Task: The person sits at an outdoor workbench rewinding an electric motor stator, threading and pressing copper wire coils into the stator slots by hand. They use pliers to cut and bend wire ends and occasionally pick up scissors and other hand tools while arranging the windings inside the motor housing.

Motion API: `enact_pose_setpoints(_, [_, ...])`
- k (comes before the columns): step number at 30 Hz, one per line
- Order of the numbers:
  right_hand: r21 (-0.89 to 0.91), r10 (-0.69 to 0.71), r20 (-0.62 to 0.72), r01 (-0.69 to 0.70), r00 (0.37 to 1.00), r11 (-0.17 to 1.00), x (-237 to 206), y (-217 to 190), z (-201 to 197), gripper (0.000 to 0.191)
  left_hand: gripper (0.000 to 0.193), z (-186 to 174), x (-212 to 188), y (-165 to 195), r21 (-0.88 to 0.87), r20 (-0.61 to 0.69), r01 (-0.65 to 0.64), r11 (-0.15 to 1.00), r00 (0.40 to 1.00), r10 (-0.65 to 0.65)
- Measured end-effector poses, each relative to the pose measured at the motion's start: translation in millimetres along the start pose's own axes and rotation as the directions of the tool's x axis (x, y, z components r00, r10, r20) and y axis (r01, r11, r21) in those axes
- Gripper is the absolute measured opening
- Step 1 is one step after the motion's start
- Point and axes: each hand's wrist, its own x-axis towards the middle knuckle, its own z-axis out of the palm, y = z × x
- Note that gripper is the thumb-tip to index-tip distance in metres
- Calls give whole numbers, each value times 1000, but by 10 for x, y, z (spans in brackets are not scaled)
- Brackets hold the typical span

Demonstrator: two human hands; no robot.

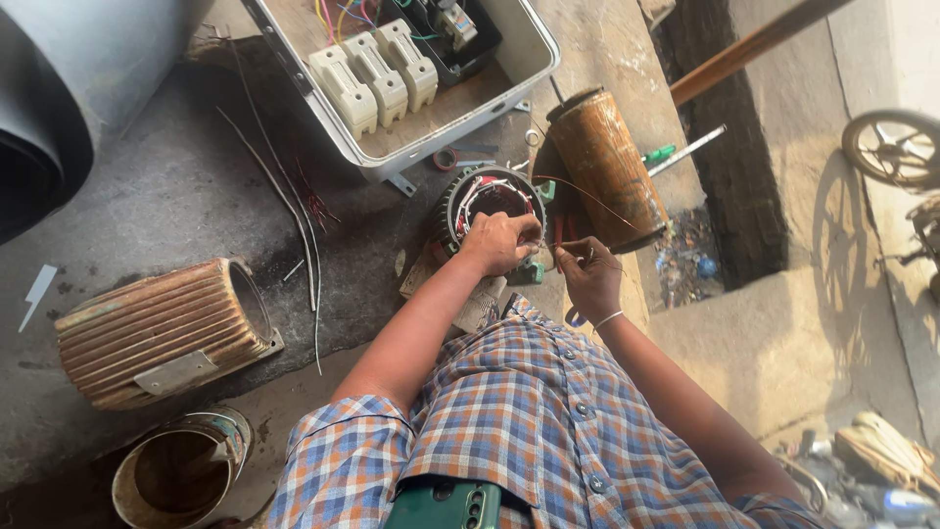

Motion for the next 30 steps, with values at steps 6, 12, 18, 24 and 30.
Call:
enact_pose_setpoints(6, [152,-7,110,-10,994,988,213,46,-31,11,20,-65,-63,-17,68,-58,-41,997,997,45])
enact_pose_setpoints(12, [374,304,358,-434,883,819,422,77,-71,14,18,-51,-128,-61,98,-124,-40,994,991,52])
enact_pose_setpoints(18, [248,162,344,-256,925,934,409,156,45,16,15,100,-322,-57,122,-339,-40,992,937,80])
enact_pose_setpoints(24, [182,-48,331,-13,942,983,266,207,103,17,13,192,-499,2,151,-468,15,988,882,58])
enact_pose_setpoints(30, [241,382,756,-770,531,591,424,804,-237,34,15,140,-654,44,80,-468,83,993,883,-37])
